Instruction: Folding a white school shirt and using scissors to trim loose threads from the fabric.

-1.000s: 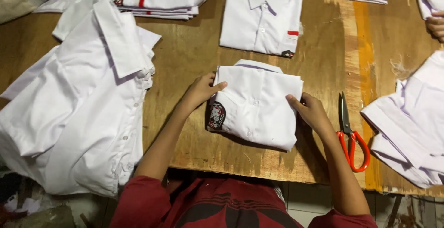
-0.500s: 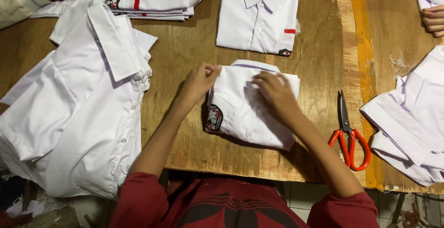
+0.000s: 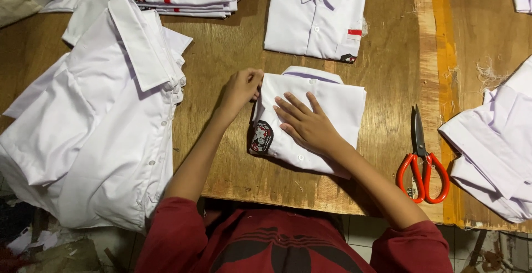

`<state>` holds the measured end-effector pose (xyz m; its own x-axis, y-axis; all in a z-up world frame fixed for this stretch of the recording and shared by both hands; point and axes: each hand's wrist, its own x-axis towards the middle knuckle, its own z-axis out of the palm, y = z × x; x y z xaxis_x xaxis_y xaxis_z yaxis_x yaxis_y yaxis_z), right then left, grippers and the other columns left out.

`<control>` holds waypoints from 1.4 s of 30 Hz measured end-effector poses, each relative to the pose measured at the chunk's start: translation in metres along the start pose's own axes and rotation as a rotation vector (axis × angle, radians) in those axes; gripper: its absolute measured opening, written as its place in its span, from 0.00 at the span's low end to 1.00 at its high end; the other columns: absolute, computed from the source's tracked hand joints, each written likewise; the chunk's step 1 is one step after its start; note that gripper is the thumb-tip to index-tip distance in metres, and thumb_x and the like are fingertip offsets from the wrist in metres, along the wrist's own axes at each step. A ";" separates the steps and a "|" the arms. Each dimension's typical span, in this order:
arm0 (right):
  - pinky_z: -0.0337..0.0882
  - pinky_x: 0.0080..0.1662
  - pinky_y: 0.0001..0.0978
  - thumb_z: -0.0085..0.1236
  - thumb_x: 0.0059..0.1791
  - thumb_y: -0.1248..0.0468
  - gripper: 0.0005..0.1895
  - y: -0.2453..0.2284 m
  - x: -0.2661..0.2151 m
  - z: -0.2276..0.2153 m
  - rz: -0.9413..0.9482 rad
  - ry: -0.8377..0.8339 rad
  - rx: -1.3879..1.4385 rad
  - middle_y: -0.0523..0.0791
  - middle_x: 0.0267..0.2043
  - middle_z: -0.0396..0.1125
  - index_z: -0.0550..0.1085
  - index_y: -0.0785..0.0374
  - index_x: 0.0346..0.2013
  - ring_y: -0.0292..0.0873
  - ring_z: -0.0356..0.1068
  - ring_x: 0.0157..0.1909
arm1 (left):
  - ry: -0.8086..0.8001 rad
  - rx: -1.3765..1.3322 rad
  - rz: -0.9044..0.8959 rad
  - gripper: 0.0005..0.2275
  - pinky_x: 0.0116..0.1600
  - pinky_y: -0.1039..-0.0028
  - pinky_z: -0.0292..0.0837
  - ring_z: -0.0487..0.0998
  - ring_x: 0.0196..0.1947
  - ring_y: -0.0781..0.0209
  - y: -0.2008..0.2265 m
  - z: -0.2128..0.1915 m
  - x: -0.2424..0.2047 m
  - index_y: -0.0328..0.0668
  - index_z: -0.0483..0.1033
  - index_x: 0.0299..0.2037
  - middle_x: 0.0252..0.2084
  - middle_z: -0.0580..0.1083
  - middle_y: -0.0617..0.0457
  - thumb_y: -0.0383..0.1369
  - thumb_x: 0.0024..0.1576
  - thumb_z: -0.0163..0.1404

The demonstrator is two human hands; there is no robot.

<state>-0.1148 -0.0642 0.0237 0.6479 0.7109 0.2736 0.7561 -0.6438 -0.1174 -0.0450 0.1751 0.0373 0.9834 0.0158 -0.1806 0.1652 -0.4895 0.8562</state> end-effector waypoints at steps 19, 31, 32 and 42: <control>0.36 0.73 0.54 0.25 0.62 0.46 0.28 0.013 0.058 0.018 -0.071 -0.067 0.017 0.38 0.79 0.50 0.56 0.43 0.76 0.40 0.43 0.80 | -0.097 0.029 -0.084 0.19 0.48 0.48 0.76 0.81 0.45 0.33 -0.013 0.009 -0.181 0.40 0.75 0.46 0.39 0.78 0.32 0.48 0.68 0.39; 0.40 0.72 0.50 0.29 0.61 0.46 0.26 0.015 0.060 0.021 -0.097 0.020 -0.010 0.38 0.77 0.53 0.60 0.42 0.74 0.39 0.48 0.78 | -0.063 0.062 0.017 0.17 0.45 0.55 0.74 0.78 0.40 0.38 -0.025 0.011 -0.190 0.34 0.69 0.51 0.35 0.74 0.37 0.43 0.65 0.50; 0.39 0.72 0.49 0.28 0.61 0.46 0.26 0.015 0.059 0.021 -0.094 0.009 0.011 0.37 0.78 0.53 0.60 0.42 0.74 0.38 0.47 0.79 | -0.073 0.029 -0.019 0.19 0.46 0.55 0.73 0.77 0.40 0.40 -0.023 0.010 -0.192 0.34 0.67 0.54 0.36 0.73 0.38 0.44 0.65 0.50; 0.55 0.70 0.52 0.43 0.58 0.61 0.19 0.022 0.058 0.013 0.062 0.179 0.558 0.47 0.70 0.63 0.70 0.54 0.64 0.51 0.58 0.73 | -0.129 0.482 0.333 0.17 0.60 0.51 0.68 0.69 0.60 0.46 0.047 -0.009 -0.172 0.39 0.66 0.62 0.53 0.67 0.42 0.35 0.65 0.45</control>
<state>-0.0590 -0.0338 0.0248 0.7036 0.5867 0.4010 0.6829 -0.4021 -0.6099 -0.2062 0.1572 0.1125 0.9543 -0.2978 -0.0234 -0.2329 -0.7909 0.5660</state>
